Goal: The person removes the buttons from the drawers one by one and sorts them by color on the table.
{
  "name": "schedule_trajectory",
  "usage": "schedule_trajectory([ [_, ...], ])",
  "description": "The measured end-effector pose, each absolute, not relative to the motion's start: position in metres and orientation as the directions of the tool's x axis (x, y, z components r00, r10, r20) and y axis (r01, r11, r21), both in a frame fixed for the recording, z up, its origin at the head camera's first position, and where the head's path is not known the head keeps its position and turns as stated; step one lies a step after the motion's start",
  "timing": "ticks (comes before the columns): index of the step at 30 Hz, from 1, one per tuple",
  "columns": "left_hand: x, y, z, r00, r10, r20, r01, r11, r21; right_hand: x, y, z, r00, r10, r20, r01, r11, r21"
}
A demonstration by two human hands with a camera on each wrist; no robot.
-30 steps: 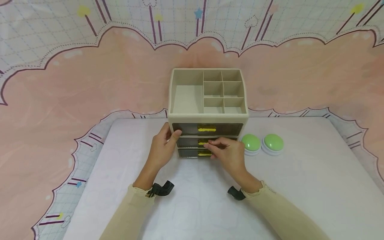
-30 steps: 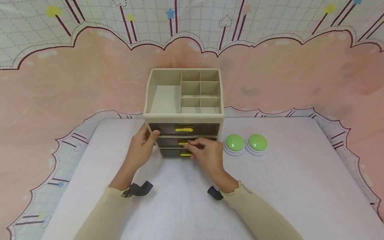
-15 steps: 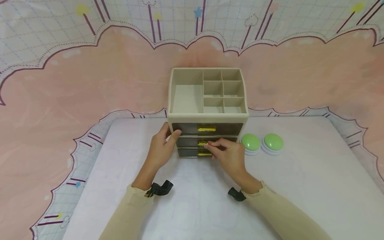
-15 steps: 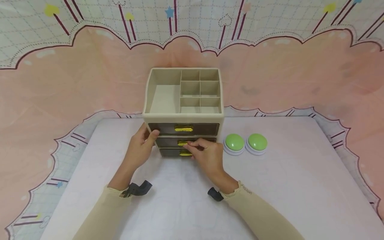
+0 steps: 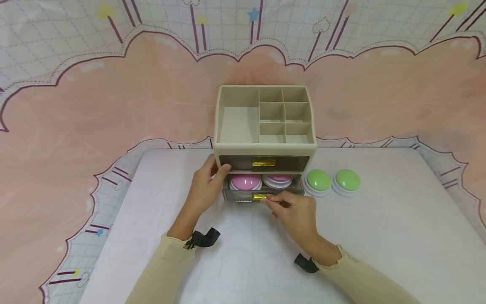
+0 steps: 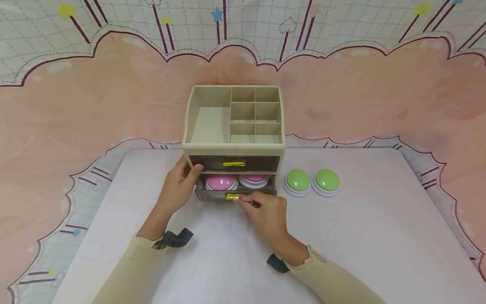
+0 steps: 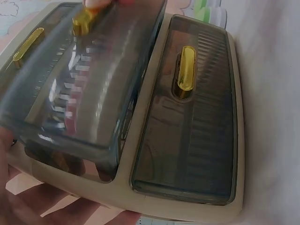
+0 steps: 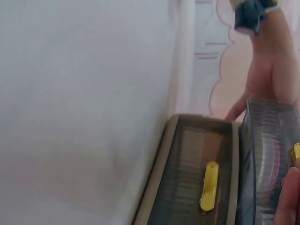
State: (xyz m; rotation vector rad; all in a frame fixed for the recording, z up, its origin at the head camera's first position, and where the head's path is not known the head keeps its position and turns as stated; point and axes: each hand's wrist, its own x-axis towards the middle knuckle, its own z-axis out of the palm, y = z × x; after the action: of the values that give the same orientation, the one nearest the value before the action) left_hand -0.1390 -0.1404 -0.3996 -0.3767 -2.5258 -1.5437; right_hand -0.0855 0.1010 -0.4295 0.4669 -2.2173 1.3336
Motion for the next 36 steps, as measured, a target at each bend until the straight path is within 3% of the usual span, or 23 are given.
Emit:
schedule_trajectory([
  [20,-0.138,-0.14,-0.401,-0.96,0.121,0.252,0.28,0.436,0.855,-0.04,0.103,-0.438,-0.745,-0.051,0.665,-0.623,0.409,-0.667],
  [31,-0.137,-0.141,-0.401,-0.964,0.113,0.241,0.266,0.449,0.853,-0.034,0.107,-0.433,-0.756,-0.128,0.642,-0.638,0.365,-0.679],
  [36,-0.137,-0.14,-0.401,-0.964,0.115,0.239,0.265,0.445,0.856,-0.031,0.115,-0.423,-0.8,-0.206,0.564,-0.597,0.375,-0.71],
])
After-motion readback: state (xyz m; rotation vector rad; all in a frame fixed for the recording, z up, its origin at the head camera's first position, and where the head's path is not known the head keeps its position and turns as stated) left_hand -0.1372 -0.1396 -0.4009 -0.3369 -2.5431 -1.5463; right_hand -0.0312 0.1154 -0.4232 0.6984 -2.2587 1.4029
